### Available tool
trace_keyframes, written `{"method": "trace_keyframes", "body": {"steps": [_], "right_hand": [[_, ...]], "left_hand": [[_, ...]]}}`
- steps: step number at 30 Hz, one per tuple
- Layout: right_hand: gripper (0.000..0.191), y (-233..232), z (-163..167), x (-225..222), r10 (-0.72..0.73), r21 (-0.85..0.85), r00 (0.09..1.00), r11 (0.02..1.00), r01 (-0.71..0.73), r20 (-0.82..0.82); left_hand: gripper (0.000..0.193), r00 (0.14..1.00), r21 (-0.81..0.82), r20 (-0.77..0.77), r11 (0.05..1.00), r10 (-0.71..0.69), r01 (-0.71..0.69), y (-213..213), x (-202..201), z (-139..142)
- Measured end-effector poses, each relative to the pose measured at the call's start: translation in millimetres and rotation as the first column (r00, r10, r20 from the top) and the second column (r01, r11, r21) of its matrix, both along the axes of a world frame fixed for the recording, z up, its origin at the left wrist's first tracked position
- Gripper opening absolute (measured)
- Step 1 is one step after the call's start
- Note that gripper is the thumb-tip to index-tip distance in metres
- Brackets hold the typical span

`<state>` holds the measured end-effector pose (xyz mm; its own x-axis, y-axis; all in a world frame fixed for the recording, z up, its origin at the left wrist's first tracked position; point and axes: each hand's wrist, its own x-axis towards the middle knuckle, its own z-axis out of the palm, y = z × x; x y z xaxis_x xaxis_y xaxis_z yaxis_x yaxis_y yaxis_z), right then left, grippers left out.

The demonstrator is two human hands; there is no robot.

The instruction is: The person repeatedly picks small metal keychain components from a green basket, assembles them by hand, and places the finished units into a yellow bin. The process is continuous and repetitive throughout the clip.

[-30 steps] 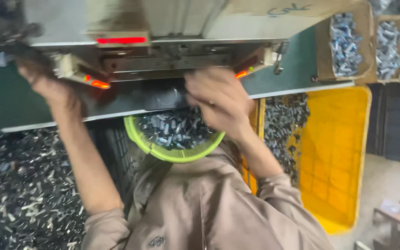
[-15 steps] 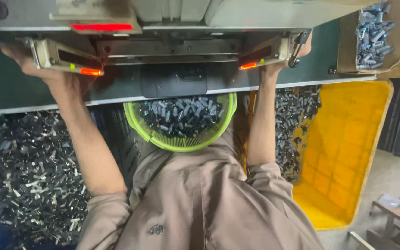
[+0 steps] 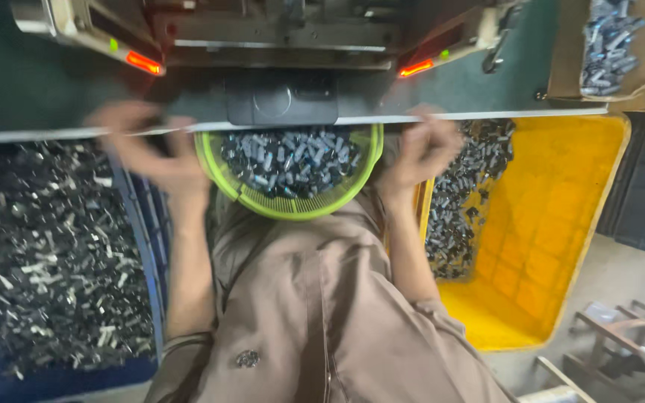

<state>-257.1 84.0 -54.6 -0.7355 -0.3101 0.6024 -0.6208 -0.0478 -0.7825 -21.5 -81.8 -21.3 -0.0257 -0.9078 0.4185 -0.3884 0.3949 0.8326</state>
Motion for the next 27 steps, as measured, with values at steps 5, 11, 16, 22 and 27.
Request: {"method": "trace_keyframes", "body": {"steps": [5,11,16,22,27], "right_hand": [[0.021,33.2,-32.2,55.5,0.445,0.430,0.890,0.825,-0.365,-0.097],[0.021,51.1,-41.5,57.6,0.528,0.495,0.847,0.721,-0.485,0.060],[0.023,58.7,-49.0,48.1,0.435,0.612,0.898,0.695,-0.378,0.062],[0.038,21.8,-44.4,31.8,0.431,0.721,0.902,0.635,-0.277,-0.033],[0.046,-7.6,-50.2,39.8,0.531,0.761,0.848,0.550,-0.344,-0.001]], "left_hand": [[0.029,0.793,-0.177,0.381,0.804,-0.476,0.568,26.8,-40.1,-31.2],[0.018,0.819,-0.189,0.338,0.819,-0.463,0.541,9.6,-73.9,-39.6],[0.015,0.804,-0.245,0.383,0.789,-0.455,0.563,33.2,-45.5,-46.1],[0.013,0.835,-0.003,0.079,0.838,-0.545,0.546,65.2,-11.8,-60.8],[0.014,0.812,0.111,0.065,0.813,-0.580,0.572,79.0,1.7,-71.1]]}}
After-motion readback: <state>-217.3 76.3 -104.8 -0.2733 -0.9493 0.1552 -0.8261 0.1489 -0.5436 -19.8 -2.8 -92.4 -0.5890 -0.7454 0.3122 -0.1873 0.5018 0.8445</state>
